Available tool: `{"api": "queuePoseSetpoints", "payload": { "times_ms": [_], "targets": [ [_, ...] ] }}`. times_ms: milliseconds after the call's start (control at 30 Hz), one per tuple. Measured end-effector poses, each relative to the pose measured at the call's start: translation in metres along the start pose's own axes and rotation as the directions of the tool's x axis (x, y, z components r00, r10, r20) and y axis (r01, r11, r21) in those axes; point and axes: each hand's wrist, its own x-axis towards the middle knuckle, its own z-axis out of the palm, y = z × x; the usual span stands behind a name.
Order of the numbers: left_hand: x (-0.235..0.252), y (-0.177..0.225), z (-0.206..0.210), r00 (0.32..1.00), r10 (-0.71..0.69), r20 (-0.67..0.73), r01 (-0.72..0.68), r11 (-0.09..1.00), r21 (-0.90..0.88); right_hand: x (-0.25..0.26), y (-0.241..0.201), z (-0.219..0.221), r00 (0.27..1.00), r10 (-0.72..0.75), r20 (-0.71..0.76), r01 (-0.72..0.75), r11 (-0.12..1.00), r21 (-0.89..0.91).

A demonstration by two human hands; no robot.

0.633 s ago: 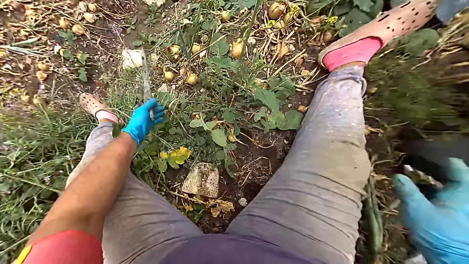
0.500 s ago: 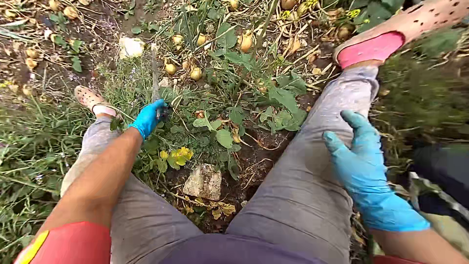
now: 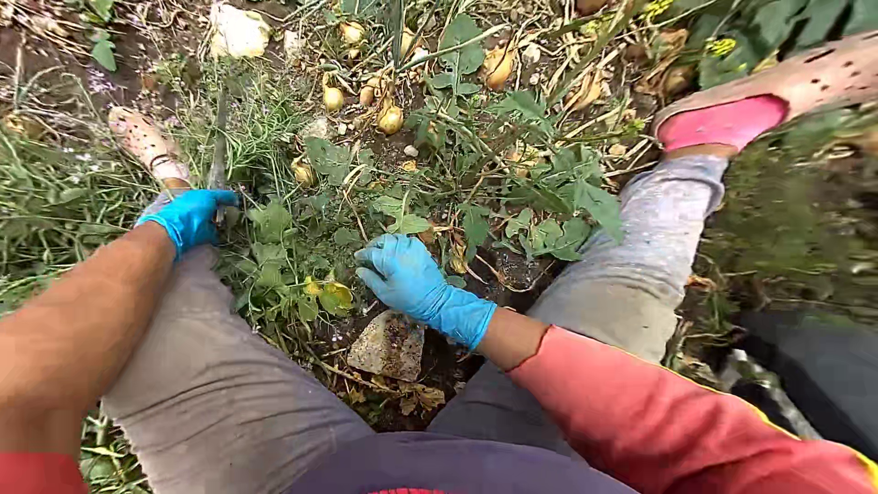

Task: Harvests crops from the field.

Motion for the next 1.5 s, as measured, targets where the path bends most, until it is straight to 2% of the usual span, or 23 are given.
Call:
{"api": "queuePoseSetpoints", "payload": {
  "times_ms": [33, 100, 133, 233, 333, 400, 467, 600, 667, 733, 833, 933, 1000, 1067, 1167, 1233, 1300, 1367, 1400, 1433, 1467, 1500],
  "targets": [
    [0.0, 0.007, 0.003, 0.996, -0.089, -0.024, 0.085, 0.986, -0.144, 0.018, -0.002, 0.004, 0.998, -0.064, 0.023, 0.066, 0.996, -0.065],
    [-0.006, 0.022, 0.004, 0.995, -0.095, -0.04, 0.088, 0.985, -0.148, 0.048, -0.011, 0.013, 0.983, -0.137, 0.121, 0.154, 0.977, -0.149],
    [-0.008, 0.025, 0.004, 0.995, -0.08, -0.051, 0.073, 0.988, -0.14, 0.061, -0.015, 0.019, 0.977, -0.118, 0.176, 0.15, 0.973, -0.178],
    [0.0, 0.026, 0.009, 0.985, -0.148, -0.084, 0.113, 0.937, -0.332, 0.088, -0.012, 0.043, 0.96, 0.005, 0.281, 0.062, 0.971, -0.231],
    [0.003, 0.029, 0.011, 0.986, -0.159, -0.058, 0.118, 0.891, -0.439, 0.088, -0.005, 0.056, 0.958, -0.036, 0.283, 0.109, 0.964, -0.245],
    [-0.005, 0.04, 0.012, 0.995, -0.1, -0.003, 0.084, 0.852, -0.517, 0.077, -0.006, 0.054, 0.949, -0.115, 0.292, 0.19, 0.951, -0.242],
    [-0.014, 0.049, 0.019, 0.997, 0.035, 0.064, 0.011, 0.8, -0.6, 0.063, -0.005, 0.049, 0.932, -0.172, 0.318, 0.256, 0.936, -0.243],
    [-0.026, 0.06, 0.051, 0.947, 0.267, 0.179, -0.064, 0.703, -0.708, 0.042, 0.003, 0.04, 0.936, -0.232, 0.265, 0.298, 0.922, -0.245],
    [-0.029, 0.061, 0.067, 0.92, 0.307, 0.245, -0.054, 0.716, -0.696, 0.036, 0.01, 0.034, 0.945, -0.22, 0.244, 0.284, 0.92, -0.27],
    [-0.03, 0.059, 0.076, 0.924, 0.259, 0.282, -0.041, 0.8, -0.599, 0.032, 0.022, 0.026, 0.952, -0.156, 0.263, 0.237, 0.919, -0.314],
    [-0.024, 0.049, 0.076, 0.925, 0.164, 0.343, 0.045, 0.847, -0.529, 0.017, 0.051, 0.013, 0.954, -0.028, 0.297, 0.146, 0.913, -0.382],
    [-0.032, 0.052, 0.059, 0.946, 0.054, 0.321, 0.097, 0.895, -0.435, 0.0, 0.07, 0.004, 0.955, 0.016, 0.297, 0.106, 0.915, -0.39],
    [-0.035, 0.052, 0.048, 0.952, 0.025, 0.305, 0.084, 0.937, -0.34, -0.006, 0.074, 0.0, 0.955, 0.059, 0.289, 0.061, 0.919, -0.39],
    [-0.029, 0.047, 0.042, 0.952, 0.019, 0.304, 0.078, 0.949, -0.305, -0.005, 0.077, -0.005, 0.967, 0.093, 0.236, -0.012, 0.946, -0.324],
    [-0.016, 0.04, 0.04, 0.953, -0.002, 0.302, 0.122, 0.918, -0.377, 0.002, 0.076, -0.017, 0.979, 0.133, 0.153, -0.095, 0.968, -0.234],
    [-0.013, 0.041, 0.04, 0.949, -0.031, 0.315, 0.167, 0.895, -0.415, 0.008, 0.071, -0.025, 0.969, 0.194, 0.152, -0.175, 0.976, -0.131],
    [-0.018, 0.047, 0.032, 0.932, -0.033, 0.362, 0.185, 0.901, -0.393, 0.013, 0.068, -0.036, 0.941, 0.266, 0.211, -0.27, 0.963, -0.011],
    [-0.018, 0.041, 0.028, 0.916, -0.048, 0.399, 0.223, 0.887, -0.404, 0.012, 0.08, -0.033, 0.95, 0.285, 0.13, -0.29, 0.957, 0.021],
    [-0.014, 0.034, 0.026, 0.911, -0.057, 0.408, 0.246, 0.869, -0.428, 0.012, 0.086, -0.028, 0.925, 0.357, 0.134, -0.363, 0.932, 0.025],
    [-0.011, 0.03, 0.024, 0.911, -0.064, 0.408, 0.261, 0.855, -0.448, 0.012, 0.085, -0.029, 0.865, 0.461, 0.197, -0.478, 0.877, 0.051],
    [-0.009, 0.028, 0.023, 0.914, -0.071, 0.401, 0.267, 0.848, -0.457, 0.012, 0.083, -0.033, 0.801, 0.536, 0.265, -0.581, 0.804, 0.128],
    [-0.006, 0.027, 0.022, 0.92, -0.067, 0.385, 0.251, 0.857, -0.449, 0.01, 0.081, -0.036, 0.767, 0.567, 0.299, -0.634, 0.739, 0.225]
  ]
}}
